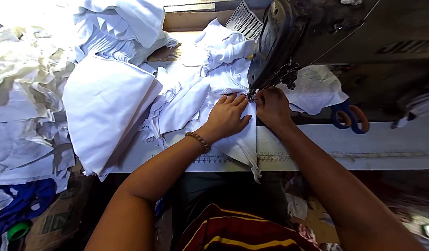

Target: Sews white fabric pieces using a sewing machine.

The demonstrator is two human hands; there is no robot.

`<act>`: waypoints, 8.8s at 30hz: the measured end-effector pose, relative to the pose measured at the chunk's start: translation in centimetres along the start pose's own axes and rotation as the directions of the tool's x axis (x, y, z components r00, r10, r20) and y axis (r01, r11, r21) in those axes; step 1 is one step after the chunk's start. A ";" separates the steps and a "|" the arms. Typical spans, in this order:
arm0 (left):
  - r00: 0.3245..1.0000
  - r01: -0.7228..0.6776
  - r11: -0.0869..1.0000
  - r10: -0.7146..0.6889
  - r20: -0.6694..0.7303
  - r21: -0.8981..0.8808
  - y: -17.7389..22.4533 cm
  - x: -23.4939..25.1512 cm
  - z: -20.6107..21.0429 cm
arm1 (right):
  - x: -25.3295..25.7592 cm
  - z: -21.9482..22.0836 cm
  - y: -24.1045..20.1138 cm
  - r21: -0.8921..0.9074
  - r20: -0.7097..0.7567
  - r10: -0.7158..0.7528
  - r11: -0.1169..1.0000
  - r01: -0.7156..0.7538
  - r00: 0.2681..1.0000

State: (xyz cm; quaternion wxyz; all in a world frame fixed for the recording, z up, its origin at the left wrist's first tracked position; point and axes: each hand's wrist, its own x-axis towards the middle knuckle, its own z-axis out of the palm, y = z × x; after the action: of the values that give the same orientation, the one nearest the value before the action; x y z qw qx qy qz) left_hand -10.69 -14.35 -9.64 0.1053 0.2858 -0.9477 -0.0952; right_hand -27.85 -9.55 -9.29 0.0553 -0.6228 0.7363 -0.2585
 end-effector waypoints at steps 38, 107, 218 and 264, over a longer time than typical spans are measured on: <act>0.996 0.088 0.996 -0.088 -0.017 0.008 0.6 0.9 -0.2 | -5.1 -2.3 -0.8 0.045 -0.085 -0.158 0.986 0.163 0.984; 0.944 -0.106 0.971 0.166 -0.286 0.215 2.5 -9.8 -19.6 | -6.6 -2.7 -12.5 0.756 -0.333 -0.355 0.453 0.472 0.874; 0.811 -0.400 0.179 -0.388 -0.438 -0.899 7.4 -11.6 -5.8 | -11.2 -0.9 -12.2 0.949 -0.306 -0.082 0.048 0.311 0.948; 0.957 -0.279 -0.131 -0.117 -0.265 -0.951 9.8 -7.2 -3.9 | -12.0 -2.8 -3.7 0.733 -0.571 -0.141 0.354 0.580 0.808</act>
State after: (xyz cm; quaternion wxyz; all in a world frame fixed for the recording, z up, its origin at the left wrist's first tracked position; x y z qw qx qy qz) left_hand -8.97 -2.77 -4.58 0.4134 0.0586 -0.5448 -0.7272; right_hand -23.12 2.32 -8.08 0.1548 -0.5793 0.3214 -0.7329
